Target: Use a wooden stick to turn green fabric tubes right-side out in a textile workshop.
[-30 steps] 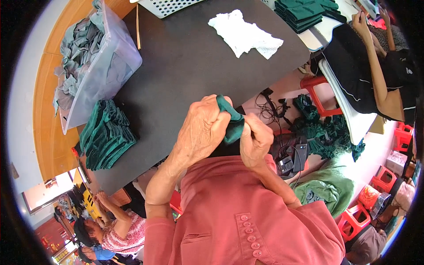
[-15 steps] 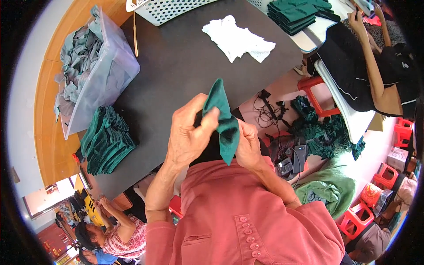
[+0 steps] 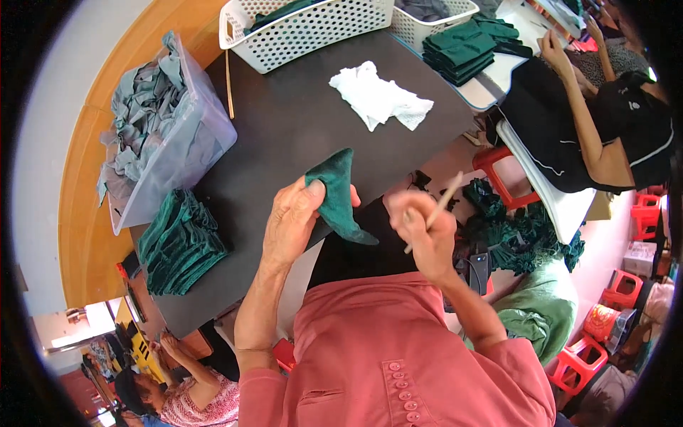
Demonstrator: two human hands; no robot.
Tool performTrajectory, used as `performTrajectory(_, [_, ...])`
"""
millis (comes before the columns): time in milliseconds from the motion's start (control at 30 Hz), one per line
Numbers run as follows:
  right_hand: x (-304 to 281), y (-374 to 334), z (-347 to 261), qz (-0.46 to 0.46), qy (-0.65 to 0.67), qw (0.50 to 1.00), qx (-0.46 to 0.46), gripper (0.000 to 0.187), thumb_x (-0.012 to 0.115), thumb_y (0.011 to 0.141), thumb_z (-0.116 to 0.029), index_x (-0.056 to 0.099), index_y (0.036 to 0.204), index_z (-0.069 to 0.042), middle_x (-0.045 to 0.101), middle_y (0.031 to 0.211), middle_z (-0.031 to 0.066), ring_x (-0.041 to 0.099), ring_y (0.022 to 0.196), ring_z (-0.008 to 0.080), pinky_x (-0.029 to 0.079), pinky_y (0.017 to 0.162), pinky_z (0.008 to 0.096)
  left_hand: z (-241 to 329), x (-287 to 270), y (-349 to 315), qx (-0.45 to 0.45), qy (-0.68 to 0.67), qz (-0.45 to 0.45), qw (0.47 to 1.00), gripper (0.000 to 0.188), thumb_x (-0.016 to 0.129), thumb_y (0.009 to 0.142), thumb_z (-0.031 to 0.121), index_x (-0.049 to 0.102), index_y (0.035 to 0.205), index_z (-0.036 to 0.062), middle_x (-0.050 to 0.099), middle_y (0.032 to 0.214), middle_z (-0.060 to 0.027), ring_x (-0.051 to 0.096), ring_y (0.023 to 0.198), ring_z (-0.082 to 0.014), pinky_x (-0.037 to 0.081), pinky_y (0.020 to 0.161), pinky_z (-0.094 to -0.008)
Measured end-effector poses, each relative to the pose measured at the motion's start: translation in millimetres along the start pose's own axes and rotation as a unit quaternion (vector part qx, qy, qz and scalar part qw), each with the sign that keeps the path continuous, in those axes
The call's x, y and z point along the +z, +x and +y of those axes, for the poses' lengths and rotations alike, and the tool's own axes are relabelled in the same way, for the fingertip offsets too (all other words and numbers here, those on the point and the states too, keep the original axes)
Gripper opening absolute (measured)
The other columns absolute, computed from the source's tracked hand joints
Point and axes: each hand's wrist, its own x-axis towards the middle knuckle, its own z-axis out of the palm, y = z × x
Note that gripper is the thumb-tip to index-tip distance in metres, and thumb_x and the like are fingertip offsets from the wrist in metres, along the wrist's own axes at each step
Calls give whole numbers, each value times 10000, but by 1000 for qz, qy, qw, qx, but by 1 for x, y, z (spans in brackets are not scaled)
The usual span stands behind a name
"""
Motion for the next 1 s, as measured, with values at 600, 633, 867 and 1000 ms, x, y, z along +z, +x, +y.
performTrajectory(600, [16,84,-29,-99,65,990,82,390,367,999,-295,553,1058,43,533,646,23,325,445,30,229,403,182,6,2,9,19,31,67,997,455,447,942,420,617,967,-1,644,780,-73,585,699,-104,469,643,-235])
performTrajectory(633, [12,84,-29,-105,53,990,77,380,370,999,-292,561,1045,33,537,664,23,347,469,29,232,404,177,9,2,8,7,57,74,996,491,404,949,440,606,976,-6,646,769,-94,594,690,-121,477,630,-247])
performTrajectory(867, [28,104,-40,-184,-144,965,-118,294,506,934,-248,637,980,11,620,799,25,509,608,82,426,577,210,10,-2,11,-41,103,21,994,601,334,940,505,634,870,-10,649,712,-79,592,649,-130,468,605,-244])
performTrajectory(1000, [52,107,-65,-304,-269,914,-19,212,664,815,-185,654,858,22,594,638,37,531,583,87,445,572,246,10,-6,14,-72,64,23,995,630,345,931,537,619,860,-26,642,705,-92,611,675,-179,485,624,-274])
